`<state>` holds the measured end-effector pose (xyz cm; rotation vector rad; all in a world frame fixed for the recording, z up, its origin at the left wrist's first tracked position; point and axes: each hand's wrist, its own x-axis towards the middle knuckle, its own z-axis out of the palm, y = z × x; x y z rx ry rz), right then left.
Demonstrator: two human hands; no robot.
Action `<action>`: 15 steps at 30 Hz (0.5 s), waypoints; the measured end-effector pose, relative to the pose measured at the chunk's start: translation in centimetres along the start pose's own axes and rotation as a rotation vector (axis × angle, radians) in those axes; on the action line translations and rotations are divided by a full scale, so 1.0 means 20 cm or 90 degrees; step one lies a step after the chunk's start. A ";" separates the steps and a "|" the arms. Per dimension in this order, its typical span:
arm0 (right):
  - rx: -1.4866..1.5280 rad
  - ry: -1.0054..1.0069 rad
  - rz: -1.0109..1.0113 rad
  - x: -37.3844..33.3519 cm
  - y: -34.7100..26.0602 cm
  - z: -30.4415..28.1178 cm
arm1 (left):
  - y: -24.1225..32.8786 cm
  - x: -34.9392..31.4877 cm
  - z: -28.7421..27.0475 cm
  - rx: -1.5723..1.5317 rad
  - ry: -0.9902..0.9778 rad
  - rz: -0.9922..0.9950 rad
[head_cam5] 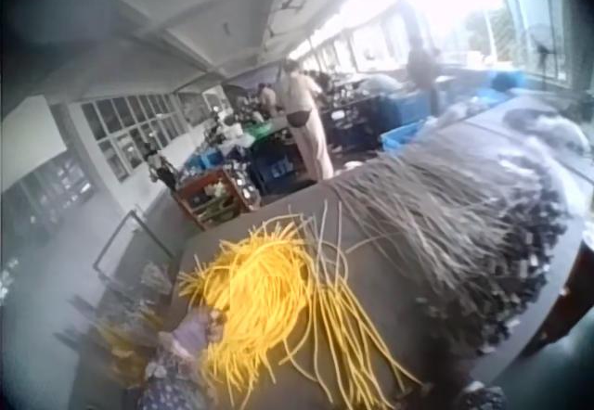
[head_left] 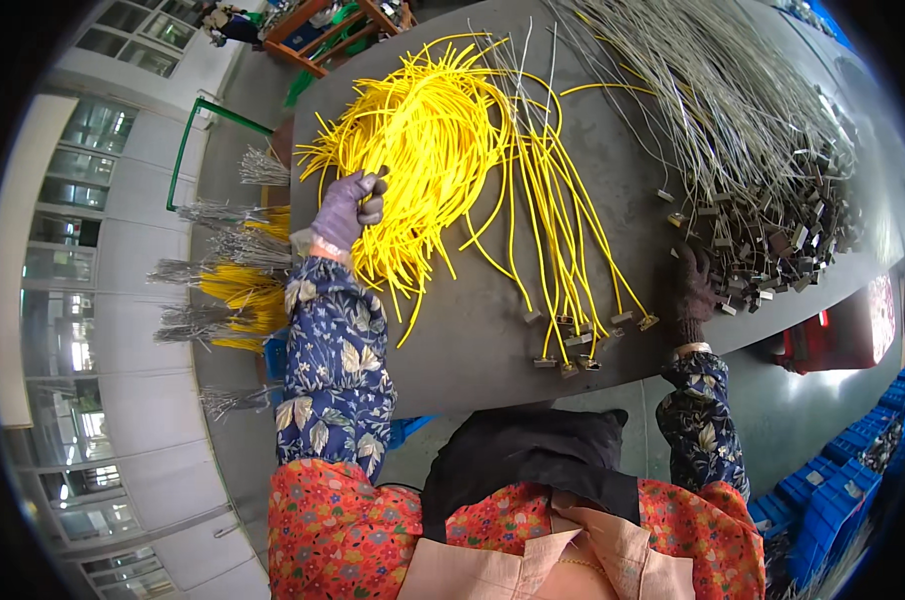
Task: Organizing and bundling groups of yellow and silver electrical wires at a production station.
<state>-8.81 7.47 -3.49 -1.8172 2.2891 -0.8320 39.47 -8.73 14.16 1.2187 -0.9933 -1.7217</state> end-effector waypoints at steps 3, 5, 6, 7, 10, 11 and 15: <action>0.043 0.055 -0.020 -0.01 -0.01 -0.01 | 0.04 -0.11 -0.05 -0.158 -0.087 0.037; 0.055 0.066 -0.018 -0.02 -0.05 -0.07 | 0.03 -0.19 -0.04 -0.207 -0.104 0.123; 0.070 0.072 -0.016 -0.02 -0.09 -0.09 | 0.01 -0.23 -0.05 -0.228 -0.077 0.169; 0.073 0.069 -0.024 -0.02 -0.12 -0.11 | -0.03 -0.24 -0.04 -0.144 0.054 0.152; 0.249 0.092 0.016 -0.03 -0.18 -0.18 | -0.24 -0.31 0.04 -0.089 0.154 0.075; 0.389 0.123 0.068 -0.03 -0.27 -0.23 | -0.29 -0.34 0.09 -0.069 0.154 0.095; 0.573 -0.090 0.085 -0.01 -0.74 -0.40 | -0.52 -0.54 0.37 -0.043 0.117 0.125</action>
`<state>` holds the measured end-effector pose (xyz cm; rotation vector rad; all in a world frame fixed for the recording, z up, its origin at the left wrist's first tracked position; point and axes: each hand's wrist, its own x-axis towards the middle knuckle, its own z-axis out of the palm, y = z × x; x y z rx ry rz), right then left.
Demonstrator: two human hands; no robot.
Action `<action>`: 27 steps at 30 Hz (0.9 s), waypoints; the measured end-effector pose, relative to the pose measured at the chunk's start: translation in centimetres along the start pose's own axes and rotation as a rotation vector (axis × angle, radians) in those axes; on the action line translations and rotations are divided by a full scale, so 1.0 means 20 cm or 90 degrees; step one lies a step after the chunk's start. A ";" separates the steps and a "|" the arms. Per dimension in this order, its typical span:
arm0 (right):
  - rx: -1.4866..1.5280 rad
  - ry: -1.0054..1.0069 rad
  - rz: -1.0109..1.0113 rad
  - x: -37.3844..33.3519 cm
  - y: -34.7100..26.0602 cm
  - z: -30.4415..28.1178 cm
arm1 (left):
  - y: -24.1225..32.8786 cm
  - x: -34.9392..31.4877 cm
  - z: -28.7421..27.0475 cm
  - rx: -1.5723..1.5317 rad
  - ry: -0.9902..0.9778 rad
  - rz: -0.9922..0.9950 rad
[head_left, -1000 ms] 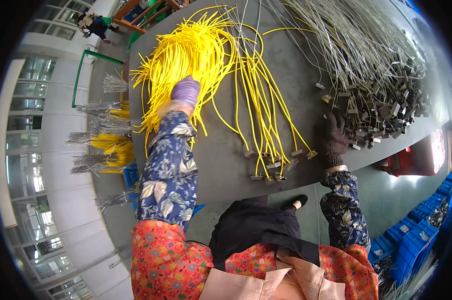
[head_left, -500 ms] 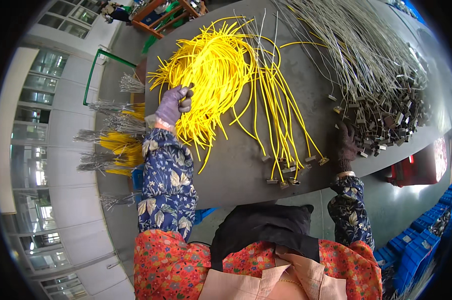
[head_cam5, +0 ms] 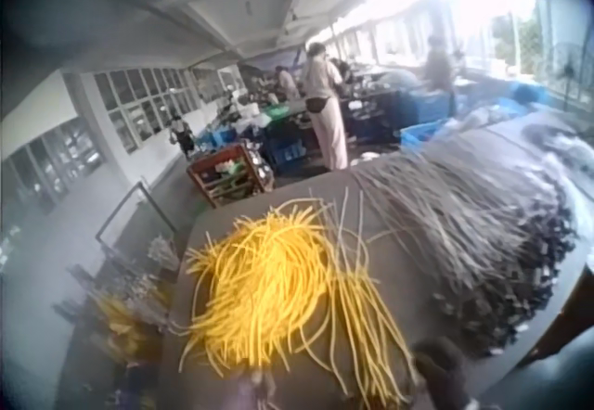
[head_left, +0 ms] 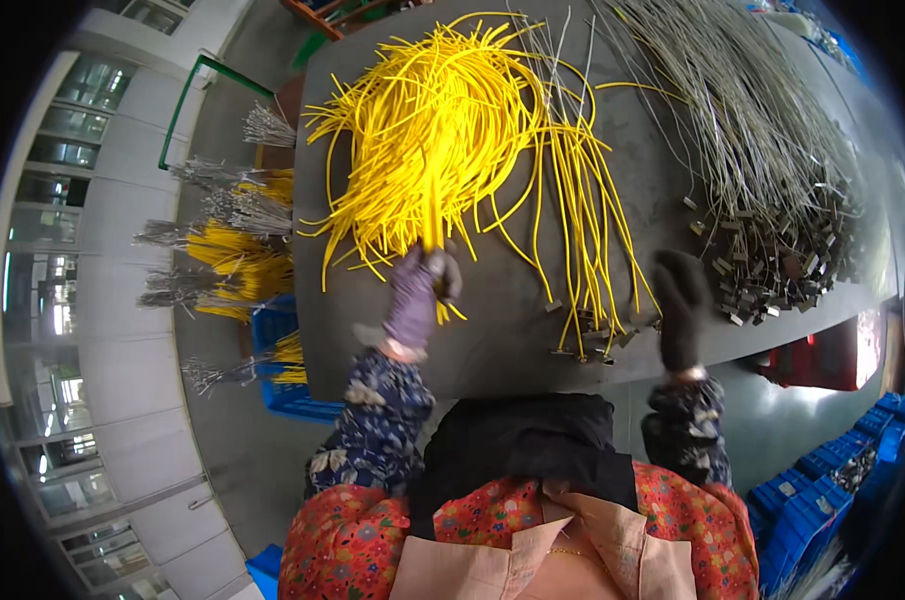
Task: Organizing and bundling groups of yellow and silver electrical wires at a production station.
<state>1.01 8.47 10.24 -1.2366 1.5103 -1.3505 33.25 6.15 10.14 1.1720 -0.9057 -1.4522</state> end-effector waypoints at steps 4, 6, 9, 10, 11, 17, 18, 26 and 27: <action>0.236 -0.313 0.318 0.08 -0.10 0.46 | -0.22 -0.25 0.18 0.065 -0.058 -0.037; 0.269 -0.341 0.368 0.11 -0.13 0.61 | -0.30 -0.31 0.18 0.230 -0.120 0.016; 0.207 -0.457 0.348 0.10 -0.23 0.69 | -0.33 -0.32 0.11 0.223 -0.178 0.006; 0.200 -0.459 0.290 0.07 -0.26 0.70 | -0.37 -0.31 0.06 0.222 -0.170 0.031; 0.191 -0.461 0.234 0.04 -0.30 0.70 | -0.36 -0.30 0.05 0.219 -0.171 0.028; -0.044 -0.505 0.022 -0.06 -0.25 0.74 | -0.28 -0.25 0.11 0.300 -0.058 0.104; -0.044 -0.449 -0.006 -0.08 -0.16 0.75 | -0.29 -0.24 0.12 0.171 -0.028 0.054; 0.316 -0.304 0.266 -0.21 0.07 0.43 | -0.01 0.00 0.26 -0.526 -0.353 -0.011; 0.347 -0.293 0.268 -0.25 0.08 0.39 | 0.04 0.00 0.34 -0.529 -0.371 0.026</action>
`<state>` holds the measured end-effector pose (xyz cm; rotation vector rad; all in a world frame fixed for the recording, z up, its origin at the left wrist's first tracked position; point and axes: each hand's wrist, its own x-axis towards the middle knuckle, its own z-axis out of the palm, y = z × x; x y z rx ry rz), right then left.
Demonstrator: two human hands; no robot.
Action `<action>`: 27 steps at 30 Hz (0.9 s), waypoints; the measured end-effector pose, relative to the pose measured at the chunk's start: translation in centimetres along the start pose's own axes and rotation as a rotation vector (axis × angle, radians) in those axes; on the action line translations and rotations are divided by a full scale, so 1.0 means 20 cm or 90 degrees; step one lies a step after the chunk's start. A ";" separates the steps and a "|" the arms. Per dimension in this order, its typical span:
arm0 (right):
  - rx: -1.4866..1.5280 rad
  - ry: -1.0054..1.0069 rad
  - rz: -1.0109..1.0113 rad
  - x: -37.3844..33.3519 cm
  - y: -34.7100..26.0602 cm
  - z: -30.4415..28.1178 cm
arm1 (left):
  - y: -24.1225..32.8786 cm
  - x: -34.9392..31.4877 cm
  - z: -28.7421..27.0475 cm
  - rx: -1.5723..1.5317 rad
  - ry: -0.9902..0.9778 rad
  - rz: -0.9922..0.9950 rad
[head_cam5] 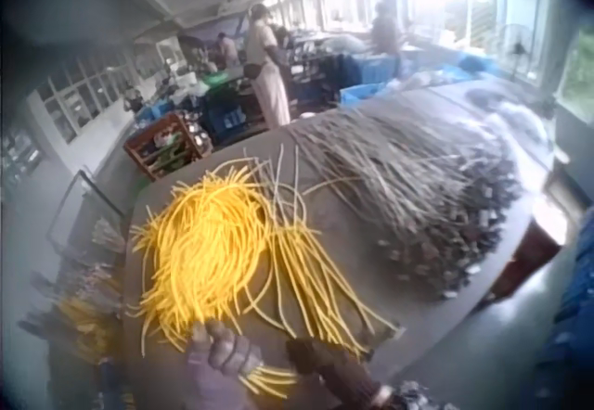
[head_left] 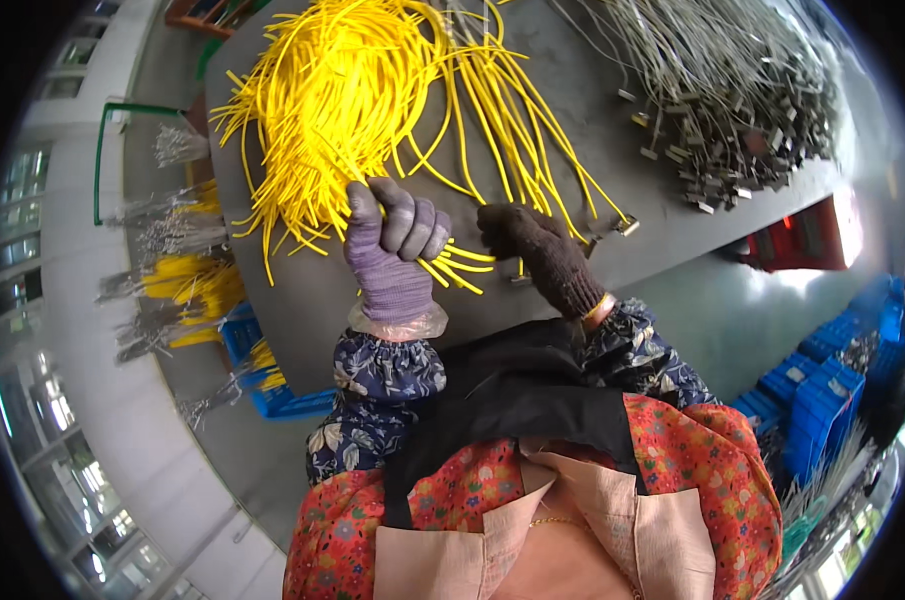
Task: Organizing and bundling groups of yellow and silver electrical wires at a production station.
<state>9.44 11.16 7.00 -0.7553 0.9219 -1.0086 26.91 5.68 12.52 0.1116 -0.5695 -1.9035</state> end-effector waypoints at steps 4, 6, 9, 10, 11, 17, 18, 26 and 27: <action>0.030 0.184 -0.057 -0.01 0.26 -0.01 | -0.20 0.09 0.07 0.079 -0.021 -0.011; 0.645 0.088 0.030 0.00 0.15 0.04 | -0.37 0.05 -0.03 0.194 0.212 -0.098; 0.625 0.119 0.060 -0.09 -0.05 0.08 | -0.36 0.04 -0.02 0.216 0.171 -0.090; 0.624 0.152 0.041 -0.08 0.04 0.03 | -0.36 0.06 0.00 0.243 0.145 -0.060; 0.621 0.187 0.024 -0.09 0.02 0.02 | -0.39 0.06 -0.02 0.246 0.150 -0.066; 0.519 0.125 -0.060 -0.11 -0.05 0.04 | -0.44 0.01 0.15 0.538 0.167 0.007; 0.395 0.177 -0.049 -0.13 -0.07 0.01 | -0.41 -0.01 0.17 0.569 0.172 0.023; -0.321 0.488 -0.238 -0.12 -0.08 -0.67 | -0.36 -0.33 -0.53 0.843 0.243 0.004; -0.500 0.562 -0.220 -0.08 -0.14 -0.69 | -0.34 -0.31 -0.49 0.812 0.275 -0.050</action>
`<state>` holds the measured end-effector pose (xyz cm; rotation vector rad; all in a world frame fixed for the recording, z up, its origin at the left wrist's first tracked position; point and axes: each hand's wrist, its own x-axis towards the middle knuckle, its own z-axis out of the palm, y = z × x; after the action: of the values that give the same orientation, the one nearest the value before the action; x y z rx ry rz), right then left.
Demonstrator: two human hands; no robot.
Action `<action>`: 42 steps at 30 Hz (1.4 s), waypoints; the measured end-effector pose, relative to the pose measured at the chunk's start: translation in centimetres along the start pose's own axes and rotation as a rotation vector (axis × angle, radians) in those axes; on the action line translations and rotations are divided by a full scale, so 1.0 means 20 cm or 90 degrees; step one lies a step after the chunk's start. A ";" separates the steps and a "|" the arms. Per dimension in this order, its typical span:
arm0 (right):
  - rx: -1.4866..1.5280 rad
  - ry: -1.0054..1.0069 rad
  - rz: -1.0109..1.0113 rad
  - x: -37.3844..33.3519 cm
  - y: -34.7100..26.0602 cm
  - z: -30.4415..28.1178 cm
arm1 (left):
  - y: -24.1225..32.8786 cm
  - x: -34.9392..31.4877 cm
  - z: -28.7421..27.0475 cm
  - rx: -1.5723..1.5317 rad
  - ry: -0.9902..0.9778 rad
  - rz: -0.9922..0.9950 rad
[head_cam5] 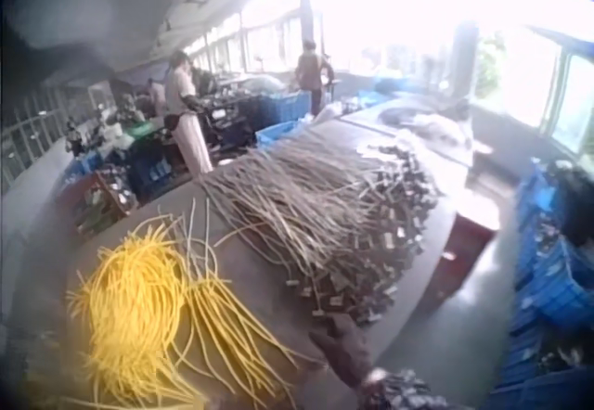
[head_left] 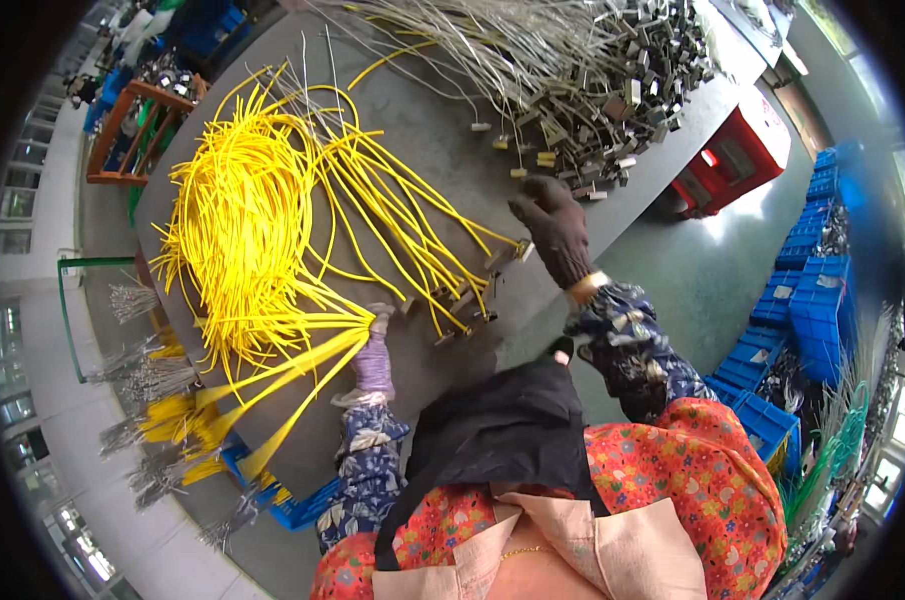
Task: Organizing and bundling groups of yellow and silver electrical wires at a production station.
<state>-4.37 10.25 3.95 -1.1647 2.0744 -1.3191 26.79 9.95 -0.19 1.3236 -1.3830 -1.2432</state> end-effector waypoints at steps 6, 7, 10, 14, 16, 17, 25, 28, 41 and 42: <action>-0.384 -0.155 -0.060 0.14 0.10 -0.01 | 0.40 0.07 0.08 -0.152 0.003 -0.022; -0.280 -0.164 -0.040 0.13 0.15 -0.04 | 0.48 0.05 0.11 -0.178 -0.024 -0.022; 0.376 -0.077 0.115 -0.03 0.43 -0.07 | 0.68 0.00 0.28 -0.211 0.007 -0.064; 0.755 -0.022 0.437 -0.31 0.33 -0.53 | 0.76 -0.03 0.70 -0.252 -0.072 -0.234; 0.631 -0.042 0.401 -0.40 0.16 -0.64 | 0.69 -0.05 0.90 -0.318 -0.189 -0.253; 0.506 -0.063 0.355 -0.44 0.07 -0.67 | 0.65 -0.06 1.02 -0.402 -0.245 -0.253; 0.176 -0.212 0.463 -1.27 0.57 -1.22 | 0.38 0.03 1.32 -0.522 -0.219 -0.392; -0.249 -0.371 0.528 -1.72 0.97 -1.54 | 0.40 0.12 1.29 -0.567 -0.227 -0.256; 0.058 -0.148 0.679 -1.83 1.07 -1.53 | 1.15 0.52 1.00 -0.488 -0.123 0.021; 0.042 -0.149 0.675 -1.82 1.08 -1.51 | 1.15 0.54 0.97 -0.488 -0.121 0.032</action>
<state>-14.58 60.67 -4.27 -0.0684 1.9487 -0.6658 2.76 0.25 18.68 0.6457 -0.8904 -1.6654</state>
